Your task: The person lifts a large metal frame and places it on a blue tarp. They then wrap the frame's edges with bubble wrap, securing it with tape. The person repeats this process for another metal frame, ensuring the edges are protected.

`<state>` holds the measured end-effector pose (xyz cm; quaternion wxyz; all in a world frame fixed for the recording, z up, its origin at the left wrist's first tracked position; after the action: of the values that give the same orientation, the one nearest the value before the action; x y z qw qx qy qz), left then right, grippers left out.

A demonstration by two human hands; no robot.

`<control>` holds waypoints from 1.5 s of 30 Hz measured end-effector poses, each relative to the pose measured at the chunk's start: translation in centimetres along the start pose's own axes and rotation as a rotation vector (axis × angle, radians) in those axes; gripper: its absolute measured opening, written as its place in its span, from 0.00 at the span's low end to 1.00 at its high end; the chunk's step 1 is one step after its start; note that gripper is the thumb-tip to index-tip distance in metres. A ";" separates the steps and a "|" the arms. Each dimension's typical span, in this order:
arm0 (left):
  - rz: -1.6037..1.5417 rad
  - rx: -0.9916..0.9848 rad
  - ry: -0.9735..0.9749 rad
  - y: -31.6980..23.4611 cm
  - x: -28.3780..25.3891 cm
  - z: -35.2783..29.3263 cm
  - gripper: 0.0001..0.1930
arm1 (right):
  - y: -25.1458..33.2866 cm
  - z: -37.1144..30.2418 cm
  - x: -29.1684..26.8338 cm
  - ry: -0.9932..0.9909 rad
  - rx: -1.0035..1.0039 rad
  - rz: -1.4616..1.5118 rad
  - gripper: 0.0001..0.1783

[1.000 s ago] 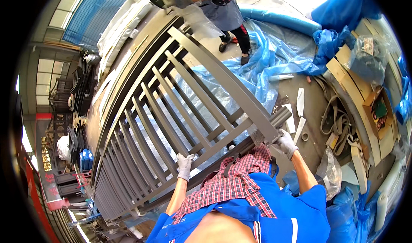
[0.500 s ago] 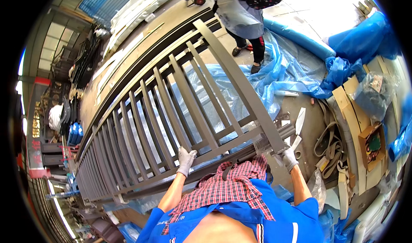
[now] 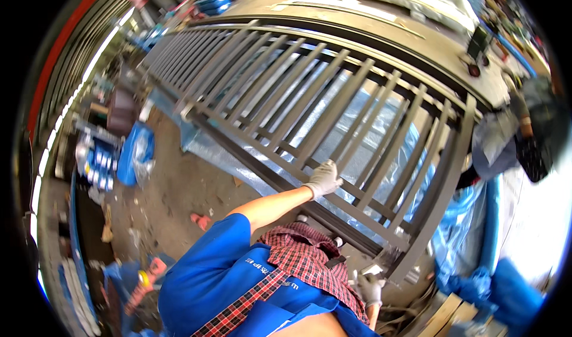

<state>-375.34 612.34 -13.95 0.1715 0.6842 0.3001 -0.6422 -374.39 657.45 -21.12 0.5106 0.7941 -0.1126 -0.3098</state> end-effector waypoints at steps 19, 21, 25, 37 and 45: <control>-0.398 -0.285 -0.207 36.3 -3.0 -27.8 0.32 | 41.7 14.0 32.4 0.410 -0.345 0.273 0.26; -0.456 -0.395 -0.184 41.2 -3.1 -30.8 0.33 | 43.0 14.2 36.6 0.436 -0.429 0.299 0.26; -0.545 -0.587 -0.372 48.8 0.1 -34.9 0.34 | 46.9 15.7 42.7 0.511 -0.415 0.300 0.28; -0.560 -0.687 -0.802 71.4 -5.5 -27.5 0.48 | 64.2 38.9 58.8 0.297 -0.661 -0.209 0.29; -1.131 -0.823 -0.748 88.5 -9.8 -14.7 0.43 | 65.0 55.5 72.0 0.456 -0.491 -0.688 0.44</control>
<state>-308.11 552.25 -16.00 0.1477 0.0486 0.7380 -0.6566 -342.79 551.18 -6.92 0.5627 0.6888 0.3482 -0.2962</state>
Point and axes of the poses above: each hand's wrist, its own z-axis towards the middle knuckle, its own x-axis out of the palm, y = z × x, the point moved 5 cm from there along z, towards the middle knuckle, and after that the axes turned 11 degrees about z, right-handed, at the moved point
